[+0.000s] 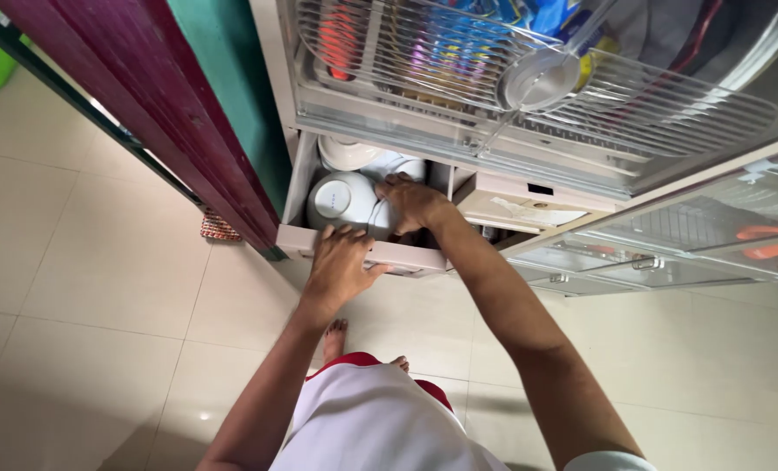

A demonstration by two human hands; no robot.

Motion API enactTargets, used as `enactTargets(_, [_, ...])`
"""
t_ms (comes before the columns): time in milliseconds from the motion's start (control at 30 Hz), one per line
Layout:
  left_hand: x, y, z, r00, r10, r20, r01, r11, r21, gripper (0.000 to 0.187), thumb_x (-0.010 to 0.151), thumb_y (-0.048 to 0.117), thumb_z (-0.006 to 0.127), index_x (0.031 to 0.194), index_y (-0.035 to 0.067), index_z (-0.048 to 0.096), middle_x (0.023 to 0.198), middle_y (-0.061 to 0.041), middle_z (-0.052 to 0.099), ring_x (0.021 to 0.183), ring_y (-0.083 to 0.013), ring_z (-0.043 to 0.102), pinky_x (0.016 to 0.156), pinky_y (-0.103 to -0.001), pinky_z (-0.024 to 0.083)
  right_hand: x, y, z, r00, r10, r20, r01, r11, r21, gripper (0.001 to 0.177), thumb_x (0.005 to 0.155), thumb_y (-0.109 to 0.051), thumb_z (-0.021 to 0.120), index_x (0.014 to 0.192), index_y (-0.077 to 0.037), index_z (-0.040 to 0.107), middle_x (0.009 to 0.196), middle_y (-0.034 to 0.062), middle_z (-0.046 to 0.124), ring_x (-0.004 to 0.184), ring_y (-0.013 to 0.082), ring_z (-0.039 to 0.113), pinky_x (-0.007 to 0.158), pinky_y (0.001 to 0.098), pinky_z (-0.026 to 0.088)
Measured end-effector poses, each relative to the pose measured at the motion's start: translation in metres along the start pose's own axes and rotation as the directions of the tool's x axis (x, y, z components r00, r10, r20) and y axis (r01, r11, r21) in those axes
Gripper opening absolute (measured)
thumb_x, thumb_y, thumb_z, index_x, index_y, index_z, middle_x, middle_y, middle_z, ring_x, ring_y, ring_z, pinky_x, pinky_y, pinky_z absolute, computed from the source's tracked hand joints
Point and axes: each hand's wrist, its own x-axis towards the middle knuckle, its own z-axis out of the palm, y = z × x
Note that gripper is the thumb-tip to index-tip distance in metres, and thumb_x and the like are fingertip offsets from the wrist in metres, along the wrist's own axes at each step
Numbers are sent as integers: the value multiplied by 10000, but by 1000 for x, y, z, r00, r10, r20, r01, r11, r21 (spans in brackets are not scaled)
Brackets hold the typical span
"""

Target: The recorder sets a dining table with mugs, bowls, and two pots of food.

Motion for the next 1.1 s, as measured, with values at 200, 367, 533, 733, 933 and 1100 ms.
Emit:
enactTargets(200, [1,3,-2,999,-28,39,28,1000,0,476,759,485,810,913,37,768,966,-104,741,1079,-272,624,1040,-428,355,-6,-5,-5,996,-64,64,67,997,-47,705,625,-133,840,1308,-165,671,1253,131,688,1231,323,617,1051,382,494])
enactTargets(367, [3,4,-3,996,-44,73,45,999,-11,487,766,496,806,935,42,765,968,-99,738,1081,-268,623,1038,-423,354,-1,7,6,983,-129,132,114,987,112,641,663,-93,800,1291,-103,674,1239,155,698,1169,323,659,994,369,524])
enactTargets(533, [6,5,-7,998,-32,62,33,999,-14,493,765,487,810,957,35,763,978,-102,739,1092,-273,616,1045,-422,352,-3,16,10,979,-183,86,143,926,351,657,690,-105,791,1324,-32,632,1244,174,702,1149,300,673,988,348,530])
enactTargets(733, [5,5,-6,998,-26,55,28,999,-26,513,747,478,826,967,18,766,1004,-107,736,1086,-269,611,1037,-423,349,-18,3,-15,997,-54,46,22,845,534,634,781,-320,884,1300,-64,623,1193,104,683,1075,227,642,939,334,506])
enactTargets(933, [4,7,-13,1000,-13,28,14,999,-38,492,747,456,838,947,12,766,979,-92,731,1070,-245,609,1017,-414,365,-42,-9,-43,989,-142,-46,133,700,701,361,837,-304,836,1072,-60,711,954,27,737,888,124,639,808,290,522])
enactTargets(1100, [8,7,-20,997,26,-67,-31,996,-82,438,670,409,872,845,27,748,967,-73,713,1068,-247,593,1000,-419,365,-75,-4,-46,943,73,-324,256,461,849,242,891,-196,835,991,-28,692,874,-18,669,826,76,588,737,279,492])
